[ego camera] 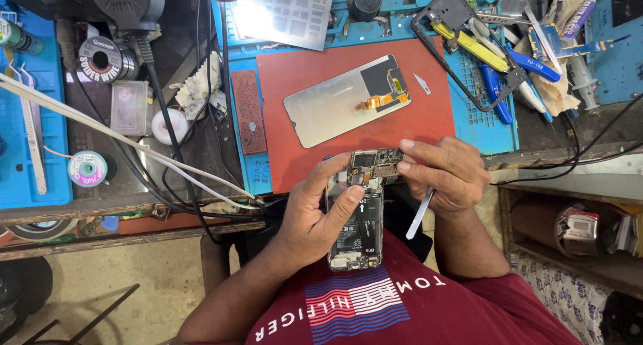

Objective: The person disassembles a smartphone by removing the back cover and then uses a metal spudger to pry and lift the motherboard from the chassis. The motherboard is removed and placed on the workbench next to the phone body.

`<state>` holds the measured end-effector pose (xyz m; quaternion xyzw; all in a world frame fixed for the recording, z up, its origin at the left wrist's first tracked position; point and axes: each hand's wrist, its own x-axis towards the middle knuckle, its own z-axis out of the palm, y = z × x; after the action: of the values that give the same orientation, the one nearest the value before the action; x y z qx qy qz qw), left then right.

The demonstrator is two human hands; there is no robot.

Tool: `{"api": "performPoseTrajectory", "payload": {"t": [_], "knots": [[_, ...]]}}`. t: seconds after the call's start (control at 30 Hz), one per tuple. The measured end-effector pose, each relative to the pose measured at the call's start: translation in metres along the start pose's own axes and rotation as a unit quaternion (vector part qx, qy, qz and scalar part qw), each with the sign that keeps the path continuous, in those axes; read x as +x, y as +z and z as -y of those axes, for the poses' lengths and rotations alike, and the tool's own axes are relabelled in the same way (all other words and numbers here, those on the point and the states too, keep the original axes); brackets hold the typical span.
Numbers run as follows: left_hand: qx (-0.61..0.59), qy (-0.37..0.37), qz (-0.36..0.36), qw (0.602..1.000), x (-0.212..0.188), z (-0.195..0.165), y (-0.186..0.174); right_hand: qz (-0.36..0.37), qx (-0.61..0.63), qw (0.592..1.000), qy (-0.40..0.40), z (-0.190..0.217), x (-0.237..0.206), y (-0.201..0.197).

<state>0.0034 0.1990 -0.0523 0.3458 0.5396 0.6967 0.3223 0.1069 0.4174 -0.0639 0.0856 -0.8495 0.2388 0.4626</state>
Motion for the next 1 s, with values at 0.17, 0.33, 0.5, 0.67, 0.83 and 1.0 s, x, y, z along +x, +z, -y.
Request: {"api": "performPoseTrajectory", "payload": {"t": [0.17, 0.33, 0.5, 0.67, 0.83, 1.0], "knots": [[0.004, 0.013, 0.007, 1.0, 0.001, -0.003, 0.0, -0.023, -0.012, 1.0, 0.0, -0.003, -0.008, 0.001], [-0.004, 0.0, 0.014, 1.0, 0.002, -0.012, 0.001, -0.031, 0.147, 0.985, 0.082, -0.009, -0.009, -0.006], [0.02, -0.026, 0.001, 0.999, 0.004, -0.015, 0.004, -0.032, 0.341, 0.901, 0.265, -0.003, -0.008, -0.02], [0.059, -0.025, -0.017, 0.998, 0.007, -0.011, 0.007, 0.076, 0.314, 0.886, 0.332, -0.008, -0.001, -0.031], [0.089, -0.036, -0.031, 0.995, 0.007, -0.009, 0.008, 0.124, 0.269, 0.897, 0.329, -0.005, 0.005, -0.033], [0.053, -0.047, -0.023, 0.997, 0.006, -0.011, 0.01, 0.137, 0.268, 0.891, 0.34, -0.005, 0.011, -0.033]]}}
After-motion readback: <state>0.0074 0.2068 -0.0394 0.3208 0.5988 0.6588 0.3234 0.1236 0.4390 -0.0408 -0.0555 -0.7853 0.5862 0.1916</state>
